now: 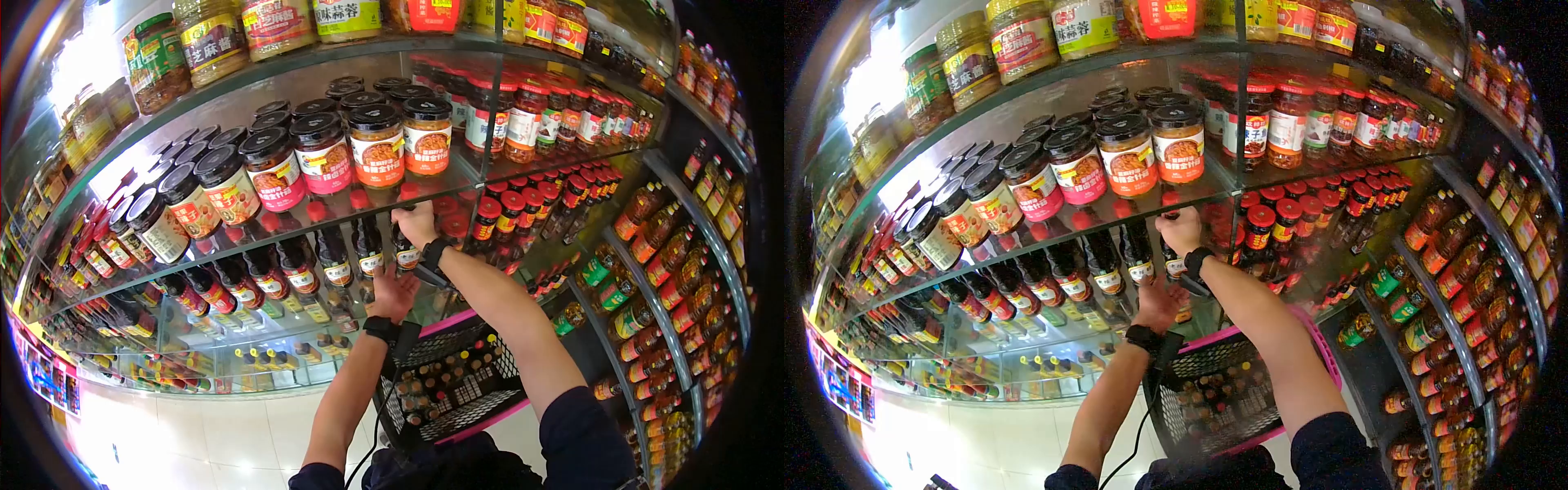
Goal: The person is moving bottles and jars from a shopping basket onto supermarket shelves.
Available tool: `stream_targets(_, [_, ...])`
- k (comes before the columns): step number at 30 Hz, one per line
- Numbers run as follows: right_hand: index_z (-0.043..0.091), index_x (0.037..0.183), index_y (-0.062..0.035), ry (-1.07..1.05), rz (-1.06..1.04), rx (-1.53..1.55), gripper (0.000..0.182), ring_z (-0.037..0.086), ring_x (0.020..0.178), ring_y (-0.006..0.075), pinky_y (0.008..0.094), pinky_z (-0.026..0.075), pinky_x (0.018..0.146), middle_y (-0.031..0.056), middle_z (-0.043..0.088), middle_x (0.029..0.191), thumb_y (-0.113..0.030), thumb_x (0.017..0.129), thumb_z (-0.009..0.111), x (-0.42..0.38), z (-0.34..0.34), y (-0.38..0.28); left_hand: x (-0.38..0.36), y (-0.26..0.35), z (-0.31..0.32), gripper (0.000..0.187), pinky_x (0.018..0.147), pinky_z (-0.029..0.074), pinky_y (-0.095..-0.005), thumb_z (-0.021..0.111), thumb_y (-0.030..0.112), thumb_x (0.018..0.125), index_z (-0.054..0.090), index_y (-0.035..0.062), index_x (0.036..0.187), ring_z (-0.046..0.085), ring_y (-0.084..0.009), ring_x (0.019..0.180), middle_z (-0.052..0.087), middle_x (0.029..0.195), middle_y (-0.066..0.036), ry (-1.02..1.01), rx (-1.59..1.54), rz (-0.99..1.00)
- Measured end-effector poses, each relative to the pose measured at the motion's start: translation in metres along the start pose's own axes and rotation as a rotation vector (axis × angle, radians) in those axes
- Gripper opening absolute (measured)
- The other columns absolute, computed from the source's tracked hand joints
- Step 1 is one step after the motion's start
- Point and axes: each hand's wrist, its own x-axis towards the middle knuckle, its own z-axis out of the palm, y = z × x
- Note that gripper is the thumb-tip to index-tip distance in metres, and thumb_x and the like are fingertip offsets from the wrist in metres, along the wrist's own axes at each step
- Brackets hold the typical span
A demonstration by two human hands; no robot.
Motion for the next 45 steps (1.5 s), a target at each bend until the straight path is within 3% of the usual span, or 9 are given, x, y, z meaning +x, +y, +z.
stream_targets(14, [0.057,0.067,-0.0007,-0.037,-0.042,-0.016,0.017,0.056,0.057,0.0257,0.0346,0.042,0.057,0.0127,0.057,0.06,-0.015,0.06,0.061,0.006,-0.002,-0.001,0.006,-0.002,0.004,0.066,0.104,0.017,-0.0403,0.023,0.051,0.088,-0.001,0.0126,0.137,0.009,-0.0319,0.129,0.0,0.14,-0.018,-0.073,-0.018,0.022])
stream_targets(20, [0.058,0.072,-0.0008,-0.01,0.042,-0.222,0.027,0.057,0.069,0.0329,0.0392,0.044,0.064,0.0147,0.06,0.068,-0.024,0.06,0.064,0.0,-0.005,-0.015,0.011,-0.006,-0.003,0.065,0.098,0.026,-0.0403,0.023,0.05,0.088,0.0,0.0138,0.137,0.025,-0.0311,0.122,0.003,0.139,-0.018,-0.113,-0.066,0.04])
stream_targets(23, [0.056,0.086,0.0012,-0.058,0.135,-0.482,0.037,0.056,0.078,0.0351,0.0394,0.044,0.07,0.0188,0.059,0.081,-0.024,0.06,0.065,-0.003,-0.008,-0.016,0.007,-0.007,0.001,0.064,0.093,0.03,-0.0385,0.023,0.05,0.088,0.001,0.0139,0.137,0.033,-0.0287,0.114,0.008,0.139,-0.017,-0.047,0.006,0.044])
stream_targets(25, [0.049,0.101,0.0021,-0.017,0.039,-0.404,0.049,0.052,0.091,0.0357,0.0392,0.042,0.078,0.0224,0.053,0.099,-0.019,0.06,0.066,-0.004,-0.008,-0.013,0.007,-0.011,0.004,0.071,0.103,0.014,-0.0376,0.025,0.057,0.084,0.006,0.0138,0.137,0.018,-0.0275,0.127,0.012,0.139,-0.019,-0.02,0.023,0.07])
stream_targets(28, [0.04,0.11,0.0009,0.079,-0.156,-0.297,0.057,0.043,0.104,0.0356,0.0391,0.037,0.085,0.0228,0.044,0.112,-0.012,0.06,0.065,-0.016,-0.009,-0.028,0.001,-0.011,0.008,0.072,0.103,0.013,-0.0371,0.026,0.057,0.084,0.005,0.0129,0.137,0.019,-0.0268,0.127,0.011,0.139,-0.018,-0.008,0.056,0.077])
stream_targets(35, [0.028,0.123,0.0017,0.127,-0.247,-0.266,0.07,0.033,0.113,0.0334,0.0386,0.027,0.097,0.0209,0.035,0.118,-0.005,0.061,0.061,-0.054,-0.021,-0.037,0.001,-0.026,0.002,0.07,0.099,0.024,-0.0355,0.028,0.052,0.086,0.011,0.004,0.135,0.03,-0.0272,0.121,0.023,0.135,-0.017,0.054,0.031,0.074])
stream_targets(37, [0.026,0.124,0.0014,0.104,-0.227,-0.312,0.07,0.033,0.114,0.0319,0.039,0.027,0.097,0.0194,0.035,0.119,-0.003,0.063,0.059,-0.079,-0.031,-0.047,-0.004,-0.032,-0.008,0.06,0.093,0.033,-0.0351,0.027,0.048,0.088,0.028,0.0008,0.126,0.043,-0.0248,0.109,0.041,0.121,-0.015,-0.03,0.041,0.083])
stream_targets(38, [0.027,0.124,0.0011,0.052,-0.24,-0.27,0.068,0.034,0.114,0.0315,0.0382,0.027,0.097,0.0182,0.035,0.119,-0.002,0.064,0.058,-0.092,-0.038,-0.055,-0.007,-0.036,-0.011,0.041,0.085,0.039,-0.0344,0.032,0.038,0.088,0.046,0.0028,0.104,0.051,-0.0214,0.094,0.054,0.1,-0.009,-0.051,-0.039,0.122])
stream_targets(45, [0.05,0.098,-0.0034,-0.022,-0.104,-0.179,0.028,0.052,0.082,0.0241,0.0323,0.041,0.069,0.0096,0.053,0.089,0.0,0.07,0.055,-0.209,-0.122,0.002,-0.072,-0.085,-0.103,0.015,0.071,0.045,-0.0323,0.043,0.019,0.08,0.052,0.0064,0.078,0.054,-0.0199,0.075,0.057,0.08,-0.007,0.085,-0.105,0.084])
